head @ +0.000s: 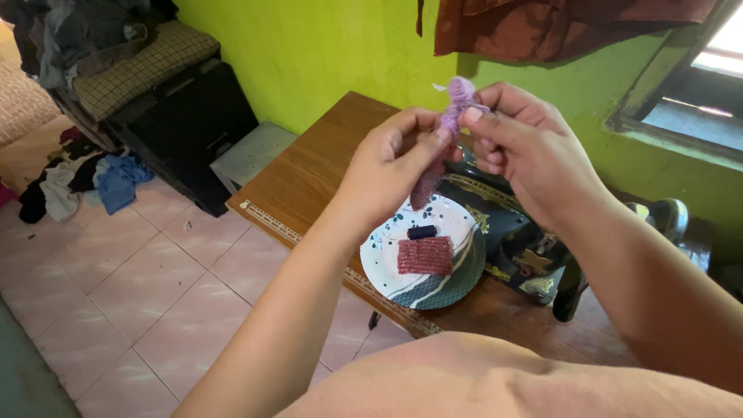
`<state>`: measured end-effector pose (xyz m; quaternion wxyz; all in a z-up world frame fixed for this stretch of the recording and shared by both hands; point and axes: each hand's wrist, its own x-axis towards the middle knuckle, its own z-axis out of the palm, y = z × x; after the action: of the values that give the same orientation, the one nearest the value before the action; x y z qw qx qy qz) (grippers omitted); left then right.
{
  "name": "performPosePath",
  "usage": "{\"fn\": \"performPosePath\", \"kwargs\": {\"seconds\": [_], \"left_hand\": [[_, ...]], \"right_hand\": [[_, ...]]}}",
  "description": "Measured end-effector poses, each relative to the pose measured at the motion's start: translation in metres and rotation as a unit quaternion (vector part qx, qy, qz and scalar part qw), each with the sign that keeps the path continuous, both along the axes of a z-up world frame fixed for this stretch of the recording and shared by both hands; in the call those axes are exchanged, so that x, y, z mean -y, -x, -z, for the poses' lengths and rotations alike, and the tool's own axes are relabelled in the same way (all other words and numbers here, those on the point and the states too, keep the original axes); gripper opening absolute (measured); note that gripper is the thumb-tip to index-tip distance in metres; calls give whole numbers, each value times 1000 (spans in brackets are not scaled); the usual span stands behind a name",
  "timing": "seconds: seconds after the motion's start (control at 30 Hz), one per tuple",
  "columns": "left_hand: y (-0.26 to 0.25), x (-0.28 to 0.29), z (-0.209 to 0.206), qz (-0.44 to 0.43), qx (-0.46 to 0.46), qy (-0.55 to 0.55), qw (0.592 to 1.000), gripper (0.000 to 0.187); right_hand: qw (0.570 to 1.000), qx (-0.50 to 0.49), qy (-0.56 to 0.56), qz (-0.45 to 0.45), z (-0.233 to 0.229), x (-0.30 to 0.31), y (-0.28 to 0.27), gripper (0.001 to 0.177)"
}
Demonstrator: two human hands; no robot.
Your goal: The person handles sewing supplies on a table, including a purple thread-like item and a small transparent bag containing needles and buttons. They open the bag, remove a needle, and then handle a small spool of thread, winding it by hand. The items are placed on a plate next to a sewing machine.
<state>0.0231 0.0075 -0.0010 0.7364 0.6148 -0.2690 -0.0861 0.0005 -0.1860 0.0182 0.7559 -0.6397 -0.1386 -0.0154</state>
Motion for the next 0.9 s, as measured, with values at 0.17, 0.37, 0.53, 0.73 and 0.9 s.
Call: {"fn": "performPosePath", "kwargs": {"seconds": [0.17,0.37,0.53,0.73,0.9], "left_hand": [[6,-7,-13,-1,-23,29,999,31],[8,-6,-10,-4,14,14,1000,29],[-2,-1,11,-63,4,73,995,28],[-19,1,48,-72,-75,146,984,29],[-24,-5,78,-70,-135,144,978,35]], "right_hand": [[998,-20,-43,-41,1,5,-1,7],[999,30,44,9,4,5,-2,9],[992,22,122,31,7,-2,2,27],[981,-28,190,7,23,1,-4,33],[953,-60,291,61,51,16,-20,31]]}}
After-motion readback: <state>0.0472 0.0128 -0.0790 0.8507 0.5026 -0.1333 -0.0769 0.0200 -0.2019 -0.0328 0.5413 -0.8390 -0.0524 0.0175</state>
